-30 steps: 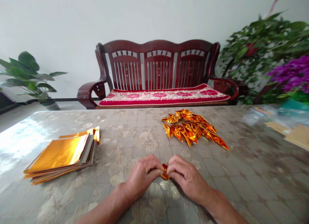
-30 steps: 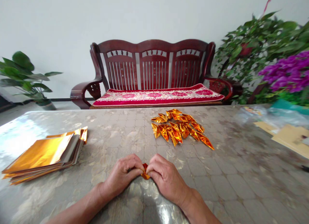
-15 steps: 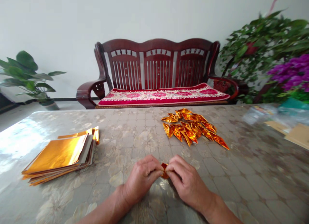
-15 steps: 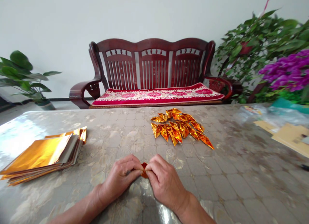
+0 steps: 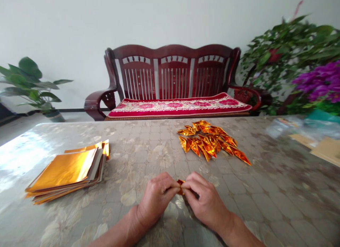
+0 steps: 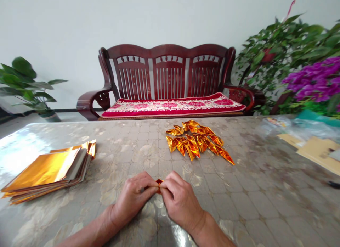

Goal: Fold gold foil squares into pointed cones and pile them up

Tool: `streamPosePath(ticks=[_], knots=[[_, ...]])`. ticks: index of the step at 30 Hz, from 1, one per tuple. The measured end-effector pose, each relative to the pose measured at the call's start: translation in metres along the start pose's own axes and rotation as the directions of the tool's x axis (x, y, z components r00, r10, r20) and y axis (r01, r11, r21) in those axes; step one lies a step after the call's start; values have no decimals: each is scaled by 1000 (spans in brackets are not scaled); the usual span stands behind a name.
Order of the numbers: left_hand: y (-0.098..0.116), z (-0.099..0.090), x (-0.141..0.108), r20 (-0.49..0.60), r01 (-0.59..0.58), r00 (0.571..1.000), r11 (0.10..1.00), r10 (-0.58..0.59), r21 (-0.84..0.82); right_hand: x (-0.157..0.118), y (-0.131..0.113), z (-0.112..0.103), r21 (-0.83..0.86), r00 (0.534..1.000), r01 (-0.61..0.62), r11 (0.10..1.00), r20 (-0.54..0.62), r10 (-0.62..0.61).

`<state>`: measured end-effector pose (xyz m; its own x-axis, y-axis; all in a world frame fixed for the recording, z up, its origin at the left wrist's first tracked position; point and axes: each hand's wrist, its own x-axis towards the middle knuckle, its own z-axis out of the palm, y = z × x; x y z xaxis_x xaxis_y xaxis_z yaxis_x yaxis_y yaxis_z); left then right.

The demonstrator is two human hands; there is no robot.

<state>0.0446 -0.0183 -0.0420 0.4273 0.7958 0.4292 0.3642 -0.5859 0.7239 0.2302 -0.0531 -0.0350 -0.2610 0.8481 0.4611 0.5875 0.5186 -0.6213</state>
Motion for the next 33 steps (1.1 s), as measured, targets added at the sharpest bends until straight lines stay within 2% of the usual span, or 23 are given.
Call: streamPosePath(ticks=[3,6,13,20,26,29,33], knots=[[-4,0,2,-3,37,999,999,-37,9,3,-2,-5,76,996,-58,995,75,52],[-6,-1,3,-3,31,1000,999,-31,-25,4,-2,-9,122,992,-60,991,120,45],[-6,-1,2,-54,-42,998,997,38,-67,3,0,-7,124,996,28,992,76,-38],[0,-6,3,-40,-38,999,995,34,-89,1,-1,-7,109,992,126,986,-12,-125],[2,-6,2,-37,-41,999,990,36,-138,-1,-1,-6,113,989,145,983,-22,-143],[2,-5,1,-25,-12,1000,989,8,-150,-1,-2,-5,119,991,133,984,-6,-134],[-1,-3,2,7,104,995,990,-104,-94,1,-2,-7,127,995,75,989,49,-82]])
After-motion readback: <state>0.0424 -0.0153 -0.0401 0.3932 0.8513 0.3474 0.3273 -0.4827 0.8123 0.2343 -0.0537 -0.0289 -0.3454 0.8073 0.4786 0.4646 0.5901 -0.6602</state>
